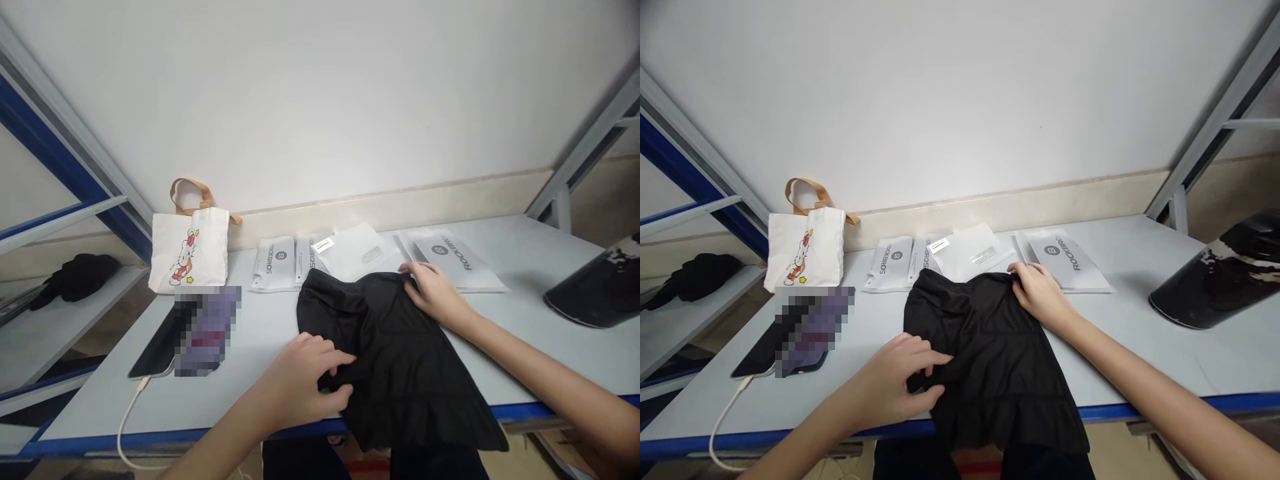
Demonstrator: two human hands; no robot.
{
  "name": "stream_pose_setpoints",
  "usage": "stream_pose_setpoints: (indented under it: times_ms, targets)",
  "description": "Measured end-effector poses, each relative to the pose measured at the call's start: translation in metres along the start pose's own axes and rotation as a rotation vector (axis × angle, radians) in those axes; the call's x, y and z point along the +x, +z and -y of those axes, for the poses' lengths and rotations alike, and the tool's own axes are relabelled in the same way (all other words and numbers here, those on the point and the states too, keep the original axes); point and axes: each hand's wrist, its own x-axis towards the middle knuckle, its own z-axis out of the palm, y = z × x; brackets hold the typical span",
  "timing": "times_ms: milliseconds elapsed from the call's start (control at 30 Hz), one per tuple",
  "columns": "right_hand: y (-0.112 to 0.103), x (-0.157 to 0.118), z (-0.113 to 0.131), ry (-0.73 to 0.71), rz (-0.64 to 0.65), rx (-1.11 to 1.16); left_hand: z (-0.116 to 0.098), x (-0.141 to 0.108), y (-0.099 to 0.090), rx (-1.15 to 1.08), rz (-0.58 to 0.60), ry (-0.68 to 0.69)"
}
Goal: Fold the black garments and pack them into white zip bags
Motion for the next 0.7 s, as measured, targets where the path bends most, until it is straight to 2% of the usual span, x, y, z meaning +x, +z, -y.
stream_pose_setpoints:
  times_ms: [133,167,300,367,433,500,567,633,700]
  targets:
    - [-0.002,-0.003,0.002,0.009,0.027,0.032,0.002,0.021,-0.004,-0.004,-0.166,-0.049]
    - [-0.003,-0.003,0.003,0.007,0.034,0.058,0.004,0.029,-0.002,0.024,-0.168,-0.051]
    - [-0.009,-0.005,0.003,0.095,-0.033,0.261,0.013,0.050,0.020,0.145,0.056,-0.014]
    - [-0.012,-0.006,0.005,0.173,-0.031,0.348,0.015,0.047,0.030,0.165,0.094,-0.015]
    - [-0.014,-0.006,0.009,0.197,0.002,0.387,0.016,0.040,0.031,0.161,0.089,-0.011]
    - [-0.015,-0.006,0.013,0.166,0.007,0.402,0.020,0.035,0.023,0.144,0.019,-0.012]
    - [-0.014,-0.005,0.017,0.129,0.011,0.398,0.028,0.036,0.009,0.129,-0.161,-0.068]
    - [-0.011,-0.003,0.017,0.112,0.033,0.361,0.043,0.044,-0.005,0.106,-0.370,-0.195]
    - [-0.008,-0.003,0.015,0.108,0.074,0.305,0.060,0.056,-0.013,0.022,-0.444,-0.334]
